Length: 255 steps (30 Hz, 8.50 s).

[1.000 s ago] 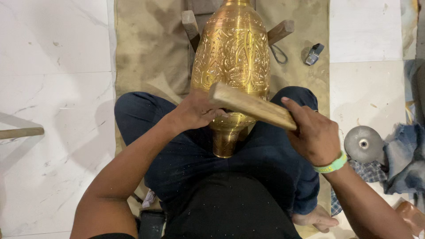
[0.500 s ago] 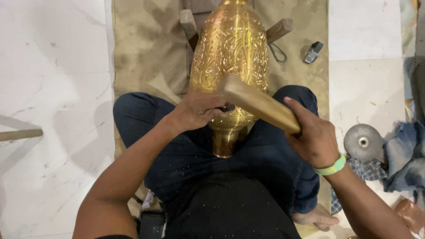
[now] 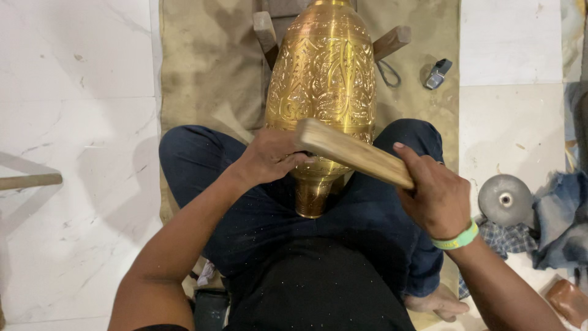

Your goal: The person sits on the floor with a large brass vase held between their legs and chisels decorative patterns into its surface. They hold a punch against the metal with one hand and strike it with a wooden mallet in the other, repositioning the punch repeatedly across the embossed design.

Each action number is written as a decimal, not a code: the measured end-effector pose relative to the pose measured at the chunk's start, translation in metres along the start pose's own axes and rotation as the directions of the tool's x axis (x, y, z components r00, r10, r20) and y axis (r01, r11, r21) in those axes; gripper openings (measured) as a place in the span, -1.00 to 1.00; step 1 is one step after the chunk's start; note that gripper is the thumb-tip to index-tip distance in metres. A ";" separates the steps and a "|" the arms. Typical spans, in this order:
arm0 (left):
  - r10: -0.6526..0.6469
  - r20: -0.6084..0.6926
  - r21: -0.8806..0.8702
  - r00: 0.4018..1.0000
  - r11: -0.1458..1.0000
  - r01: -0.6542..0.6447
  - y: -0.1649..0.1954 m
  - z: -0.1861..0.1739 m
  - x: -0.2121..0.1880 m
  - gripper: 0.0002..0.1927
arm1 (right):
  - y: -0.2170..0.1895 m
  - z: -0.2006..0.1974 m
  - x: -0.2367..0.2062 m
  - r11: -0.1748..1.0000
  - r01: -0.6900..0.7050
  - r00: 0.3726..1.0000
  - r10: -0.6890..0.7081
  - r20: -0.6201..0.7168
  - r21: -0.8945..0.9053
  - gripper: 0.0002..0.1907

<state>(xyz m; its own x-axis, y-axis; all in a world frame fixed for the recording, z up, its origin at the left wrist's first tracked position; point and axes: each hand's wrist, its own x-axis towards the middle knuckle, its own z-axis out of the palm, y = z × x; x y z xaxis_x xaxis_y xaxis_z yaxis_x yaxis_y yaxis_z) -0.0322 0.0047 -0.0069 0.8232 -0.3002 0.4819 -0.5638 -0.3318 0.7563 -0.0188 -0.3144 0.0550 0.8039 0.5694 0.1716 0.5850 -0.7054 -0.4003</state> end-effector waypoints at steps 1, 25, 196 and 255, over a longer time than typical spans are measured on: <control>-0.012 0.002 -0.008 1.000 1.000 0.012 0.001 0.002 -0.001 -0.74 | -0.001 -0.001 -0.001 0.999 -0.009 1.000 0.009 -0.012 -0.042 -0.22; -0.061 0.384 0.033 0.921 0.998 0.052 0.007 0.013 0.055 -0.53 | -0.035 0.040 -0.025 0.520 -0.260 0.801 0.586 -0.118 0.813 -0.47; -0.046 0.199 0.055 0.979 0.998 0.036 -0.015 0.019 0.035 -0.63 | 0.021 -0.007 -0.011 0.963 -0.218 0.964 0.238 0.119 -0.158 -0.22; -0.128 0.029 -0.027 0.991 0.991 0.129 -0.012 0.028 0.023 -0.57 | 0.021 -0.030 0.017 0.988 -0.134 0.987 0.141 0.082 -0.081 -0.27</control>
<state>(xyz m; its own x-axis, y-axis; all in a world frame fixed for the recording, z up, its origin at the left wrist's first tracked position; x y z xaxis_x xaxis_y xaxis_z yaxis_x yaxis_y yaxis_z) -0.0081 -0.0230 -0.0174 0.8863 -0.2814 0.3679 -0.4511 -0.3438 0.8236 0.0103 -0.3325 0.0759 0.8667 0.4973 0.0387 0.4786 -0.8071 -0.3457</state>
